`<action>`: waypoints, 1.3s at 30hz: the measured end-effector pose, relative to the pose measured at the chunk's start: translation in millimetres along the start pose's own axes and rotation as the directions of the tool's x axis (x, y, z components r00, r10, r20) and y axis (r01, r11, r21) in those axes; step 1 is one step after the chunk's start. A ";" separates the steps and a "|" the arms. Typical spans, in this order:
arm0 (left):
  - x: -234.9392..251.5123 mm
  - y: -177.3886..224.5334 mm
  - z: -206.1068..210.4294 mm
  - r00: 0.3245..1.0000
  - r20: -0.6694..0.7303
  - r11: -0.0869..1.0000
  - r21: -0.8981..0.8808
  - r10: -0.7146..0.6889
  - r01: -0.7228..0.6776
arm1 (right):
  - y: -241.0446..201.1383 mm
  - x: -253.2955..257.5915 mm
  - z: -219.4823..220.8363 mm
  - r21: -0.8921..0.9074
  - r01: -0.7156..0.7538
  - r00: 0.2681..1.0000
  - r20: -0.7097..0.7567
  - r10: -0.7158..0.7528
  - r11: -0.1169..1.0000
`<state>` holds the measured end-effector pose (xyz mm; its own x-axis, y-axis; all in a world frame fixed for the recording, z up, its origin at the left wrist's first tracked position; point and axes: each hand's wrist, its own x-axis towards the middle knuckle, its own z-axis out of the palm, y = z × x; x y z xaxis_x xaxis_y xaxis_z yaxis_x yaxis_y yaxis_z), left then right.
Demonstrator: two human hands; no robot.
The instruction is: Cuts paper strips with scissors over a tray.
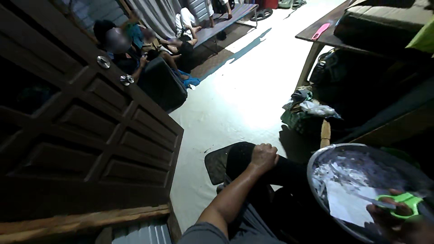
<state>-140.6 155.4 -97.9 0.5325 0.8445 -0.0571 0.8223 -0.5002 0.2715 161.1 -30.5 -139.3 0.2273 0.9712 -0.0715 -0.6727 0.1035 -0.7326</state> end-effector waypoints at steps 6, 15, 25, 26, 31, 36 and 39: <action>-3.8 5.9 -3.4 0.994 -0.079 0.948 -0.314 -0.078 0.049 | -1.8 -7.5 10.4 -0.151 0.026 0.994 -0.102 -0.042 0.988; -27.8 107.9 -15.4 0.981 -0.105 0.564 -0.806 0.164 -0.181 | 6.7 -11.4 28.3 -0.353 0.052 0.992 -0.089 -0.089 0.934; -41.0 146.2 4.9 0.930 0.037 0.525 -0.833 0.367 -0.174 | 8.6 -17.3 38.0 -0.378 0.107 0.986 -0.079 -0.147 0.919; -42.0 145.4 6.0 0.935 0.025 0.527 -0.832 0.354 -0.177 | 9.0 -17.0 38.5 -0.381 0.110 0.987 -0.069 -0.147 0.918; -44.0 141.1 7.6 0.952 0.021 0.561 -0.812 0.305 -0.162 | 9.8 -16.9 42.2 -0.387 0.116 0.988 -0.052 -0.148 0.915; -44.3 140.4 7.5 0.952 0.057 0.589 -0.797 0.300 -0.137 | 8.3 -17.5 36.7 -0.380 0.140 0.985 -0.039 -0.167 0.914; -46.1 140.0 6.7 0.951 0.079 0.581 -0.806 0.300 -0.117 | 9.2 -17.6 35.7 -0.371 0.151 0.985 -0.025 -0.172 0.916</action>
<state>-48.7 45.2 -63.7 0.7688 0.6377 -0.0482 0.2538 -0.2350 0.9383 125.8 -39.1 -120.6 0.3576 0.9331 0.0385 -0.3209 0.1615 -0.9332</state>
